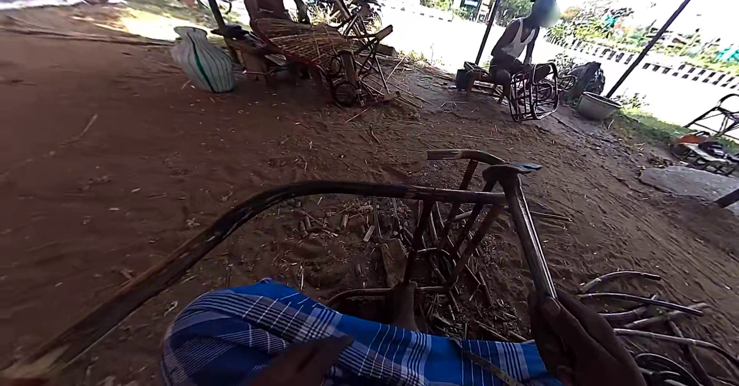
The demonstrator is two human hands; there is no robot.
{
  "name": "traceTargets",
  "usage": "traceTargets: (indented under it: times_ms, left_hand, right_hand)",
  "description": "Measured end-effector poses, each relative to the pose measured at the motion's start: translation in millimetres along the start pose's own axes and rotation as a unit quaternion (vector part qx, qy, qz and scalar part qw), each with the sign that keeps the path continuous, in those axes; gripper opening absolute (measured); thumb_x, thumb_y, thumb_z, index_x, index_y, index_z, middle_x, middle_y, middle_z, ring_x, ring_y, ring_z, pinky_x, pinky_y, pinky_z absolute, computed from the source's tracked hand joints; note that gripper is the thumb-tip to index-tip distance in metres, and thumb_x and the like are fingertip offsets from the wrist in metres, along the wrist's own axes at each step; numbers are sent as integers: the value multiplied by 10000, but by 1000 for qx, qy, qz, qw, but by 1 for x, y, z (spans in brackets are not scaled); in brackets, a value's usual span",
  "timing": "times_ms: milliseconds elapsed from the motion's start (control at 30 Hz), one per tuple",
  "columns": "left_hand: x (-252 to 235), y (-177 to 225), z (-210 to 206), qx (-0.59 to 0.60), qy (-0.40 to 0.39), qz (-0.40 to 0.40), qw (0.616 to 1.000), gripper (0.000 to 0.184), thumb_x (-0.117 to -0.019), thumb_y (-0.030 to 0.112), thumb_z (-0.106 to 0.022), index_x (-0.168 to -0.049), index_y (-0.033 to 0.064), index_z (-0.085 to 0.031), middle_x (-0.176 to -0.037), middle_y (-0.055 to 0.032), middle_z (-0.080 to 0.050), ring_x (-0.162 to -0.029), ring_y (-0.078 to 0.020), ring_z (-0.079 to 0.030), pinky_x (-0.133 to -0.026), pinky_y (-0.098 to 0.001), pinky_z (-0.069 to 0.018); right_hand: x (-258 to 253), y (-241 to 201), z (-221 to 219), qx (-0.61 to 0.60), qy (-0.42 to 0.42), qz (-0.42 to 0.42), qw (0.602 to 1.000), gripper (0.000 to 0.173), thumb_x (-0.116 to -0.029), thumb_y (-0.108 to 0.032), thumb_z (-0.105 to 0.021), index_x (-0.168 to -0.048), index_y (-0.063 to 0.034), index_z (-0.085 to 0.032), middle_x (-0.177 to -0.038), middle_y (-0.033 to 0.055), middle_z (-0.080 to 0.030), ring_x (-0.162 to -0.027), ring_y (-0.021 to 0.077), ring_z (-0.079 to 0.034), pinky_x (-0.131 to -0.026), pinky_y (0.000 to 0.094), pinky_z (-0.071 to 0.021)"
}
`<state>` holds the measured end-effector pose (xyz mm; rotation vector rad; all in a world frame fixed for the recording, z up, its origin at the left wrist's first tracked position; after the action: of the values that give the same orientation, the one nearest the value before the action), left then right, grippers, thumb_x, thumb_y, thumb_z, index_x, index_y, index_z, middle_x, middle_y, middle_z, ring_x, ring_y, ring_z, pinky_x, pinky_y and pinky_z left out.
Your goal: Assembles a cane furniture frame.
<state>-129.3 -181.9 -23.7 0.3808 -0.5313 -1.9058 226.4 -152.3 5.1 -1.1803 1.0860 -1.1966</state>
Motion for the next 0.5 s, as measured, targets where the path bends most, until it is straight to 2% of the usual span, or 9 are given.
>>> traceTargets:
  times_ms: [67,100,167,200,233,267,400,467,500]
  left_hand:
    - [-66,-1,38,-161,215,-104,958,611,-910,455,-686,-1419,132,-582,-1365,-103,-630,-1200,-342,-629,-957,-559,-536]
    - [-105,1,57,-202,257,-126,936,709,-878,480,-733,-1462,127,-541,-1422,-123,-586,-1261,-362,-585,-1016,-585,-486]
    - [-179,-4,78,-264,257,-101,924,754,-821,544,-779,-1400,105,-581,-1359,-149,-616,-1270,-366,-571,-1078,-578,-414]
    - [-206,-8,78,-290,235,-54,926,643,-819,589,-769,-1228,102,-671,-1178,-137,-694,-1135,-347,-653,-994,-567,-485]
    - [-226,-11,76,-306,215,-13,927,511,-836,591,-742,-984,104,-701,-915,-129,-714,-884,-342,-708,-750,-561,-542]
    - [-236,-11,74,-307,188,33,932,439,-872,536,-699,-861,97,-680,-787,-140,-687,-761,-357,-701,-625,-557,-518]
    - [-233,1,71,-302,145,100,937,297,-916,341,-638,-793,71,-650,-749,-168,-663,-722,-387,-684,-569,-559,-487]
    - [-230,0,72,-305,148,96,936,316,-928,344,-626,-777,67,-646,-749,-167,-664,-721,-383,-686,-569,-555,-487]
    - [-229,0,75,-301,149,96,937,322,-934,343,-626,-779,62,-647,-754,-172,-667,-722,-390,-688,-570,-561,-490]
  right_hand:
    - [-8,-10,-10,-12,-20,29,999,315,-1081,-442,-455,-1006,-160,-574,-620,-81,-414,-418,3,-361,-361,167,-357]
    - [-10,-16,-15,-14,-23,37,999,332,-1078,-456,-455,-990,-160,-578,-613,-75,-407,-414,4,-353,-358,166,-347]
    - [-12,-28,-25,-10,-14,47,999,371,-1077,-466,-445,-942,-153,-589,-596,-61,-390,-404,13,-330,-350,170,-318]
    - [-14,-31,-28,-1,-6,53,999,398,-1074,-488,-441,-913,-153,-585,-586,-54,-380,-399,23,-322,-348,180,-313]
    - [-18,-30,-31,15,1,57,998,427,-1067,-514,-439,-890,-153,-580,-575,-47,-371,-392,38,-321,-344,195,-315]
    - [-23,-24,-31,44,2,53,998,460,-1057,-552,-433,-881,-151,-572,-569,-36,-370,-389,60,-328,-343,216,-323]
    - [-46,7,-30,142,-52,-94,984,512,-1041,-594,-401,-882,-136,-567,-586,6,-416,-419,123,-383,-391,286,-360]
    - [-31,-16,-33,66,-61,-121,989,451,-1061,-543,-411,-893,-149,-554,-577,-36,-366,-387,58,-324,-347,219,-317]
    - [-21,-38,-34,17,-57,-81,995,438,-1064,-535,-421,-884,-160,-557,-574,-65,-354,-380,15,-304,-333,177,-298]
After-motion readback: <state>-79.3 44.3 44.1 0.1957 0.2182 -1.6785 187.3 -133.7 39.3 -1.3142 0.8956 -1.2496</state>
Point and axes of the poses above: each hand's wrist, its own x-axis away from the middle knuckle, its own z-axis out of the back of the hand, y = z × x, the point moved 3 cm from there along -x, towards the middle knuckle
